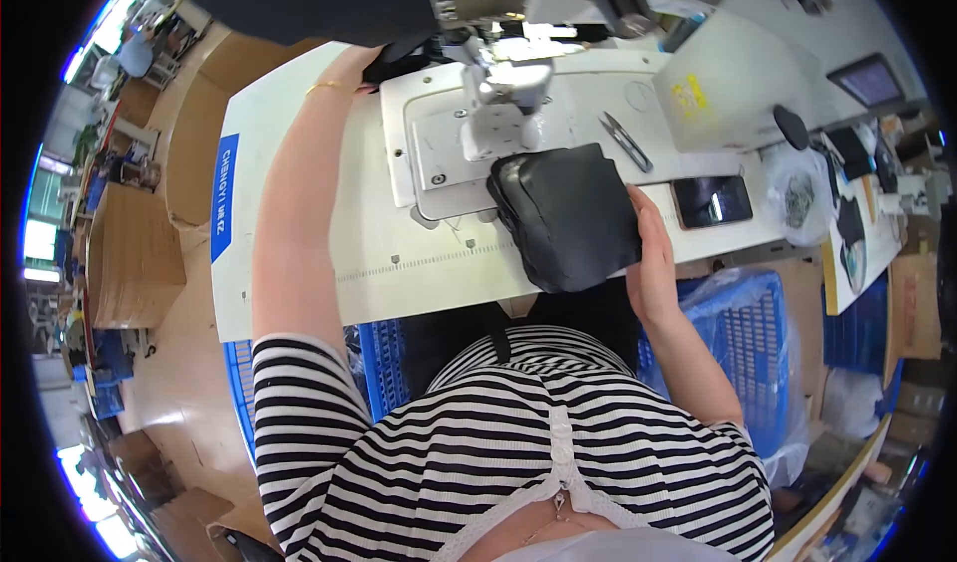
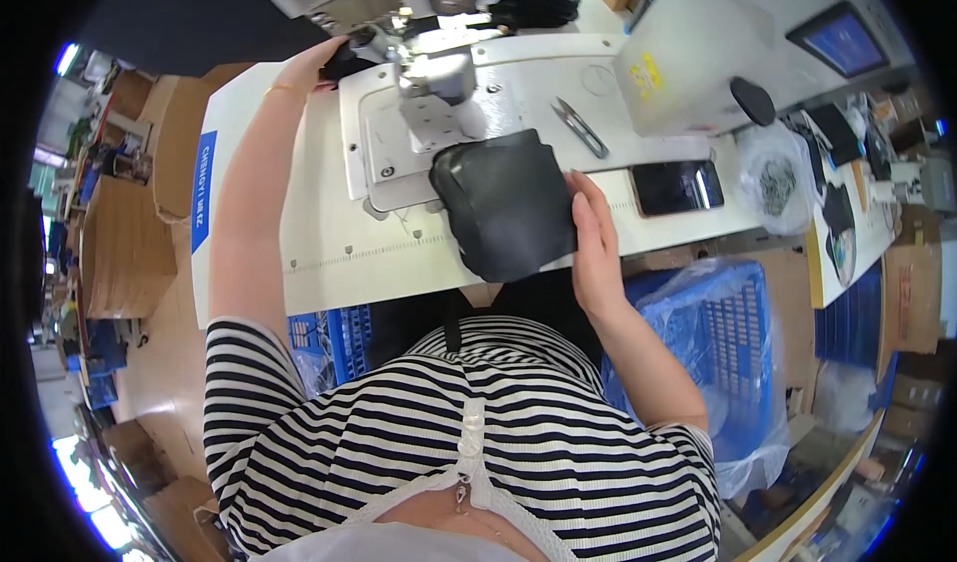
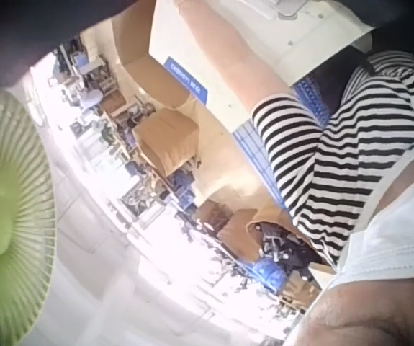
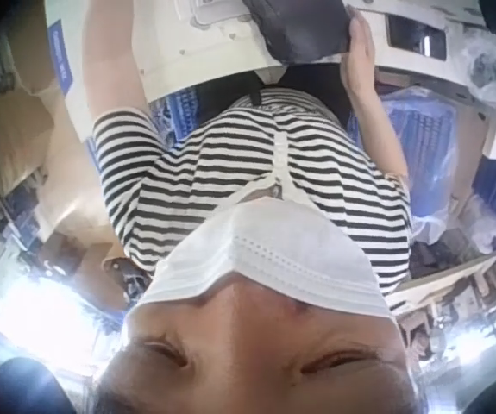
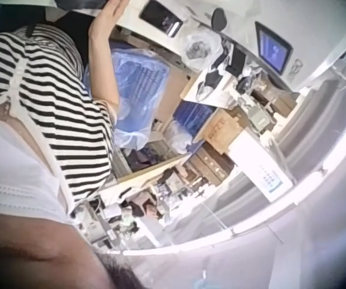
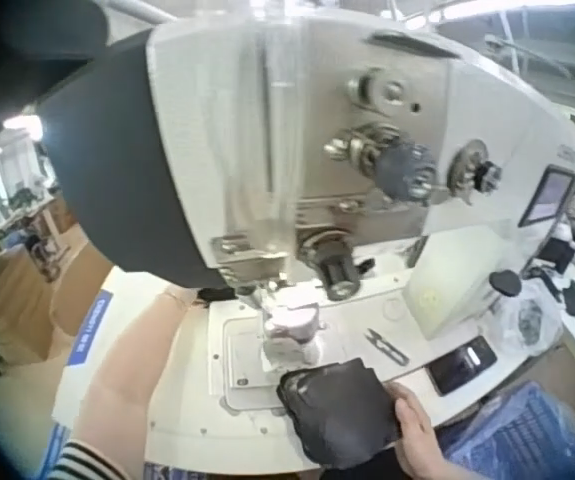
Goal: Stitching and assembling black leather shoe components using an industrial sewing machine.
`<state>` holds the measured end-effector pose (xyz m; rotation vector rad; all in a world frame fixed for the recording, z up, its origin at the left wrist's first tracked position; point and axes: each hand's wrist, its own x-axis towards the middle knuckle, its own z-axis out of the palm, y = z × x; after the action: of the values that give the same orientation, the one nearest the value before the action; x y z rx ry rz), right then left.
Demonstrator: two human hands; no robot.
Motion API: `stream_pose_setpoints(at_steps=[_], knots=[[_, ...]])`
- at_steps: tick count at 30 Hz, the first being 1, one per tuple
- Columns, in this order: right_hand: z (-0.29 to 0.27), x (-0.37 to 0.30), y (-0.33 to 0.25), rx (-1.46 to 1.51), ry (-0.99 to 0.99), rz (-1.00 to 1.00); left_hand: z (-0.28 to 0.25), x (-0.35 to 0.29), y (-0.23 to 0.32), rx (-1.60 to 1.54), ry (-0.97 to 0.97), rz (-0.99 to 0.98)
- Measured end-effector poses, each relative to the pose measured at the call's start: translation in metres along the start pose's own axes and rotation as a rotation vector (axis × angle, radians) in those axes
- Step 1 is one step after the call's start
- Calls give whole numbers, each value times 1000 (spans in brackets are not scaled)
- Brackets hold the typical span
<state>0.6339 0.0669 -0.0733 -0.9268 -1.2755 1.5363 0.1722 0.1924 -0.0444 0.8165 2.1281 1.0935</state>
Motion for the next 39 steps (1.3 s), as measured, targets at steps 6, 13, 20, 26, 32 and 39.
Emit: stream_pose_setpoints(at_steps=[6,13,20,26,32,39], knots=[[26,-1,-11,-171,-1,-41,14,-51,-45,286,577,467],[26,5,-12,-469,-39,-361,78,-284,-70,68,-12,788],[37,-7,-27,-397,-21,-202,115,-318,-58,-13,-87,693],[44,-12,-37,-841,-27,-600,122,-318,-64,-40,-58,730],[51,-12,-40,-621,-63,-576,123,-320,-66,-60,-40,738],[50,11,-50,-569,-127,-224,125,-322,-66,-90,-17,752]])
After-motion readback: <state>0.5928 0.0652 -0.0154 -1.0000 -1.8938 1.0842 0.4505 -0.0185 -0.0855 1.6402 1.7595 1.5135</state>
